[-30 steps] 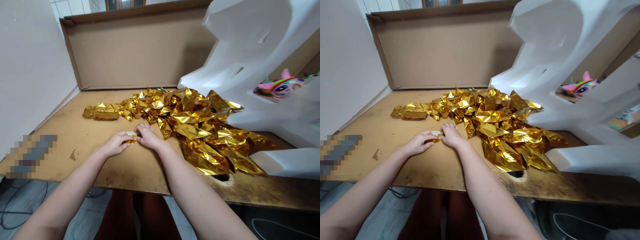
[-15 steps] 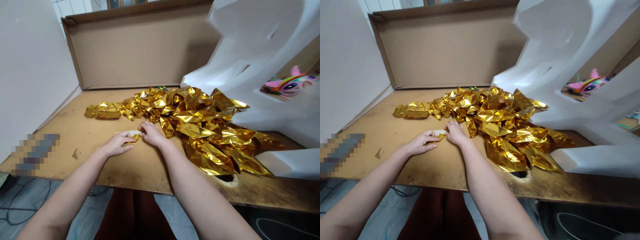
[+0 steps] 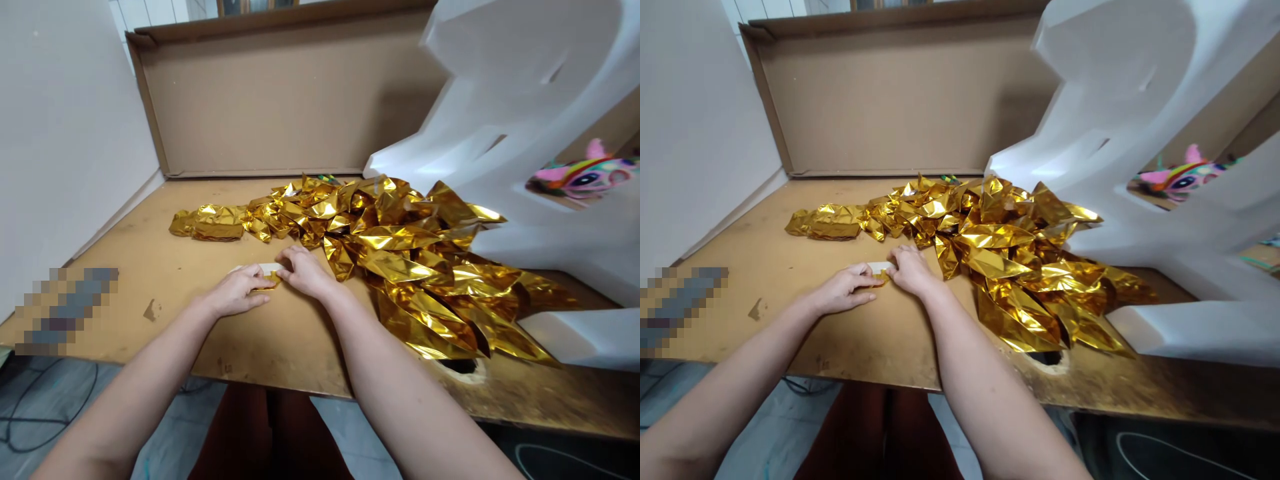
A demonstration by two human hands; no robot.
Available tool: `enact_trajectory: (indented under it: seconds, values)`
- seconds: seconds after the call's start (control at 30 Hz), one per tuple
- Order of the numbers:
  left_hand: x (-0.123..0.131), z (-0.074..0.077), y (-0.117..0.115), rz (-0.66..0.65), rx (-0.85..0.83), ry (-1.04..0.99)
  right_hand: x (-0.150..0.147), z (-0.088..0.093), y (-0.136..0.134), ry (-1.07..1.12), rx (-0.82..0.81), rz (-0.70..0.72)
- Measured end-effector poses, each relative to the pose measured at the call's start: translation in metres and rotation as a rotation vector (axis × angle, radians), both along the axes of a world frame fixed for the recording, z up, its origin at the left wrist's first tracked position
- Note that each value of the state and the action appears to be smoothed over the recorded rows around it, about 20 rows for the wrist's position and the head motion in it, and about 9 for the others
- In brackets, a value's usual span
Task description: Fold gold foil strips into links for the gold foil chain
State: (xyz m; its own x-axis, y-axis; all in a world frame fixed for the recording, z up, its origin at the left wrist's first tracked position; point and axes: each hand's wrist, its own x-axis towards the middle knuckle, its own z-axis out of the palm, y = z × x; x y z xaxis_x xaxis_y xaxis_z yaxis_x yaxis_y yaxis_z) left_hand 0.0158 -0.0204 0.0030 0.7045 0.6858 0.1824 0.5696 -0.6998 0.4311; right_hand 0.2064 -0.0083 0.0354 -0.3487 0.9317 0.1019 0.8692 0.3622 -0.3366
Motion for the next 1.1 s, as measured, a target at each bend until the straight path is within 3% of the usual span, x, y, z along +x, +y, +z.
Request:
enact_trajectory:
  seconds: [0.33,0.67,0.83,1.1]
  values:
    - [0.002,0.001,-0.003,0.027,-0.049,-0.096,-0.003,-0.007,0.002,0.038,-0.018,-0.023]
    - [-0.031,0.002,0.014,0.299,-0.157,-0.461,-0.003,-0.007,0.002,0.047,-0.020,-0.023]
    - [-0.030,-0.007,0.019,0.347,-0.160,-0.380,-0.004,-0.005,0.000,0.030,-0.023,-0.023]
    - [-0.025,-0.007,0.021,0.400,0.009,-0.185,-0.006,-0.003,-0.001,0.003,-0.031,-0.023]
